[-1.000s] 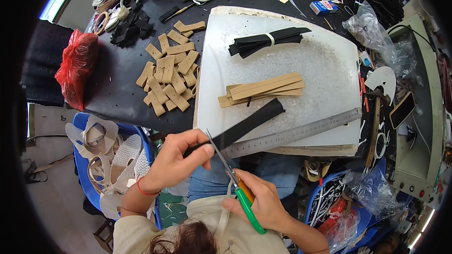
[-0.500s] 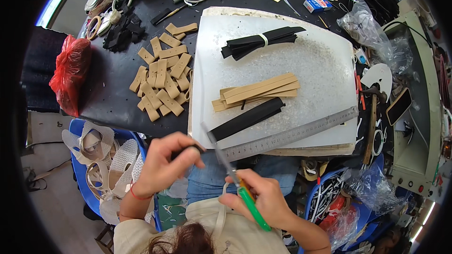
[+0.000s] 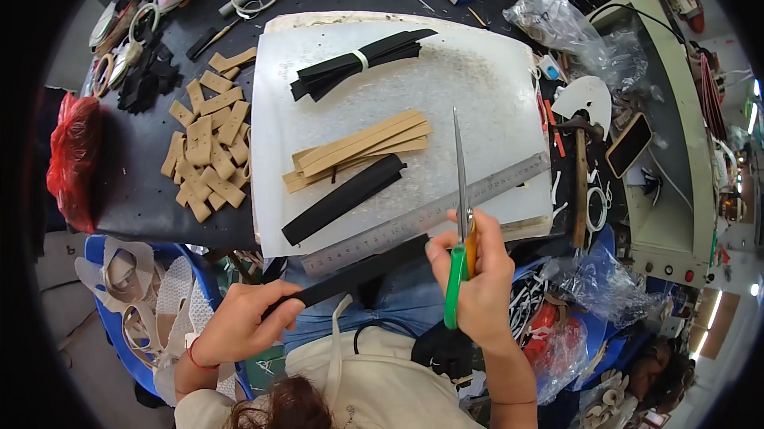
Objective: The person sits at a cluttered workbench and uses scissors to cut small rectangular pieces from beige and black strips of material. They measure the strips against a ruler before cutting and place the finished pieces into a blue bin.
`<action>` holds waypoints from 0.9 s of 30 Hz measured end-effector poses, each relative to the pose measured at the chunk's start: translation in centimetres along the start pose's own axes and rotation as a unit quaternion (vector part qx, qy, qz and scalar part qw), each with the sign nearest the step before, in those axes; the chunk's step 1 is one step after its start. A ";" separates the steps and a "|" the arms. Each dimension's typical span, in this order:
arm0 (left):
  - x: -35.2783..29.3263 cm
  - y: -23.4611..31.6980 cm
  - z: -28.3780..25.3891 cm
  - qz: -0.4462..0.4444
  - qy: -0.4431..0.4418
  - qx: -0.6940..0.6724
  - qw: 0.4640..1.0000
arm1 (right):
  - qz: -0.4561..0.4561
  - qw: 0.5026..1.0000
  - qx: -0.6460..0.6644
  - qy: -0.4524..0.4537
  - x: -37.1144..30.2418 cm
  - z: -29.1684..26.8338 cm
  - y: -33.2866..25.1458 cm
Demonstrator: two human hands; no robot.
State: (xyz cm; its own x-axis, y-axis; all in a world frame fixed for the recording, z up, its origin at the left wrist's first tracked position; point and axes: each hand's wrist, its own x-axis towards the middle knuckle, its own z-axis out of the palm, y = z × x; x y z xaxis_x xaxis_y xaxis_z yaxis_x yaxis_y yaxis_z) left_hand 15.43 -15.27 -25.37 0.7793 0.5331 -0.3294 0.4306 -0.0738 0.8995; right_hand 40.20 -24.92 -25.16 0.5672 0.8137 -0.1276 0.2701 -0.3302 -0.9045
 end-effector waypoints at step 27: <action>2.2 0.8 -1.9 -0.096 0.154 -0.150 0.972 | 0.030 0.916 -0.056 -0.395 -4.6 0.9 -0.2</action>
State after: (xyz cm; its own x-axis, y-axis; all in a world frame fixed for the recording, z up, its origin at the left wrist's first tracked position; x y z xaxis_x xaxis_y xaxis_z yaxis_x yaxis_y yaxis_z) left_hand 16.61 -12.54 -24.79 0.5050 0.7425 -0.4400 0.3664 0.2772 0.8882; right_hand 36.84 -28.16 -24.71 -0.1452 0.8702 -0.4707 0.3602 -0.3967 -0.8444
